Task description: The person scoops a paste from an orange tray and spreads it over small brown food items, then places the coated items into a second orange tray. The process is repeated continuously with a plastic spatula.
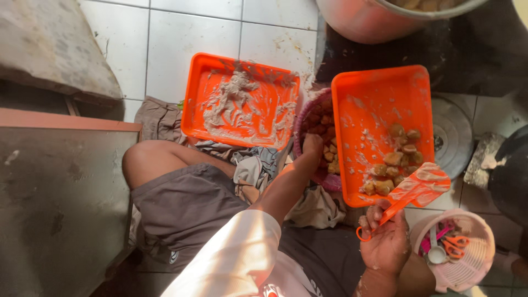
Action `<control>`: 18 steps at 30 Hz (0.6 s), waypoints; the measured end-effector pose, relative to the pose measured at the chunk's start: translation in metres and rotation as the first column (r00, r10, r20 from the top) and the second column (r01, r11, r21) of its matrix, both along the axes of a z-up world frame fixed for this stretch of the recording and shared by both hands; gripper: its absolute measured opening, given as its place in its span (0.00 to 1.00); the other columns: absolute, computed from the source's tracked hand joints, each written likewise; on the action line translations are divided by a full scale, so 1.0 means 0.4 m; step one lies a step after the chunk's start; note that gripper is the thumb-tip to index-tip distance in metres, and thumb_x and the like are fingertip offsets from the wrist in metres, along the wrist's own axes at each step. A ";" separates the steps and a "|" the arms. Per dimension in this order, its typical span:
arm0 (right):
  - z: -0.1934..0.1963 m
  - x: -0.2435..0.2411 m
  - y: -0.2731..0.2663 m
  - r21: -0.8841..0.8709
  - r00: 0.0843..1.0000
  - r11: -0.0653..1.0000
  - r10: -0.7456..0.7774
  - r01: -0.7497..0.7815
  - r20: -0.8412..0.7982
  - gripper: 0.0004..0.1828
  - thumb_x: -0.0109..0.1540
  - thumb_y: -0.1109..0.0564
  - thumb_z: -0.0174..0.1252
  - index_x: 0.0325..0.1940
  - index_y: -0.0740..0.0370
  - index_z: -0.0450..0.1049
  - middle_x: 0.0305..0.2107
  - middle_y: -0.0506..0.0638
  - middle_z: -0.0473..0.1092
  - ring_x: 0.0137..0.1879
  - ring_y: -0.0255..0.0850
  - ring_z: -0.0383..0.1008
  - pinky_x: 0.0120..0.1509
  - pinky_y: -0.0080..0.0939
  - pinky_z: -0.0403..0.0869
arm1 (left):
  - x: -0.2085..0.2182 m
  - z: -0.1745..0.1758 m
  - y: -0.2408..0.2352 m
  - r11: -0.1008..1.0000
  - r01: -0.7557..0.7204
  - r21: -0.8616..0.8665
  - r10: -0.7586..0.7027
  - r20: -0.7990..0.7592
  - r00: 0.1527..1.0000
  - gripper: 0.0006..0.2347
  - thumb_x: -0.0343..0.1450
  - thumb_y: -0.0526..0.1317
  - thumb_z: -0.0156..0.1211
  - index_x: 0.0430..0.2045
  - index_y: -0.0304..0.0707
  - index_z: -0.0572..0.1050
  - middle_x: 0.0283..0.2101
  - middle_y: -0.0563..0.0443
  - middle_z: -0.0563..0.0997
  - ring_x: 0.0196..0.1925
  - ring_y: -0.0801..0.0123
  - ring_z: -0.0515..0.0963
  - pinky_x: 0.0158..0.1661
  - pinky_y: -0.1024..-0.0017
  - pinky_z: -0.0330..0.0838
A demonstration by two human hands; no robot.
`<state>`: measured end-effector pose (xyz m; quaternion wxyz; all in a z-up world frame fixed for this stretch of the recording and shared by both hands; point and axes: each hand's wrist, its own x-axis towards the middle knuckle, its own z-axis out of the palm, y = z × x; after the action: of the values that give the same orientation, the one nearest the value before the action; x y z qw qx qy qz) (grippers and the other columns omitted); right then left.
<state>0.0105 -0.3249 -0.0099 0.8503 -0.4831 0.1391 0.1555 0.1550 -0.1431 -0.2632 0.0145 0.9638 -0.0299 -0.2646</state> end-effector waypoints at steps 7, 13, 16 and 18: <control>-0.059 0.066 0.155 -0.069 0.967 0.970 0.225 -0.235 -0.123 0.25 0.75 0.42 0.45 0.59 0.68 0.69 0.30 0.47 0.61 0.30 0.33 0.56 0.31 0.33 0.58 | -0.207 0.219 0.234 0.825 0.201 -0.528 0.075 0.455 0.887 0.06 0.61 0.41 0.61 0.26 0.47 0.82 0.45 0.53 0.79 0.48 0.57 0.79 0.41 0.64 0.77; -0.356 0.111 0.466 0.018 0.824 0.876 0.461 -0.483 -0.330 0.15 0.73 0.53 0.49 0.60 0.64 0.65 0.25 0.43 0.57 0.24 0.31 0.54 0.26 0.34 0.57 | -0.455 0.352 0.626 0.238 -0.356 -0.904 0.810 -0.017 0.586 0.16 0.74 0.31 0.46 0.55 0.34 0.74 0.44 0.39 0.77 0.46 0.50 0.78 0.50 0.57 0.72; -0.517 0.086 0.588 0.301 0.681 0.923 0.381 -0.241 -0.625 0.17 0.67 0.64 0.49 0.60 0.72 0.69 0.31 0.47 0.63 0.28 0.31 0.60 0.29 0.31 0.59 | -0.520 0.408 0.697 0.313 -0.256 -0.915 0.863 0.161 0.480 0.14 0.76 0.30 0.47 0.54 0.32 0.75 0.49 0.36 0.79 0.53 0.49 0.79 0.55 0.59 0.71; -0.608 0.066 0.617 0.309 0.663 0.944 0.307 -0.120 -0.682 0.15 0.67 0.66 0.48 0.57 0.73 0.67 0.33 0.49 0.63 0.29 0.31 0.61 0.31 0.30 0.61 | -0.544 0.435 0.711 0.247 -0.341 -0.907 0.896 0.080 0.437 0.13 0.76 0.31 0.47 0.54 0.33 0.76 0.47 0.38 0.80 0.51 0.53 0.80 0.54 0.62 0.72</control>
<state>0.0367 -0.0780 -0.2532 0.7535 -0.2907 0.3842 0.4474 -0.0626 0.1414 -0.0890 0.5387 0.7877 0.2685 0.1314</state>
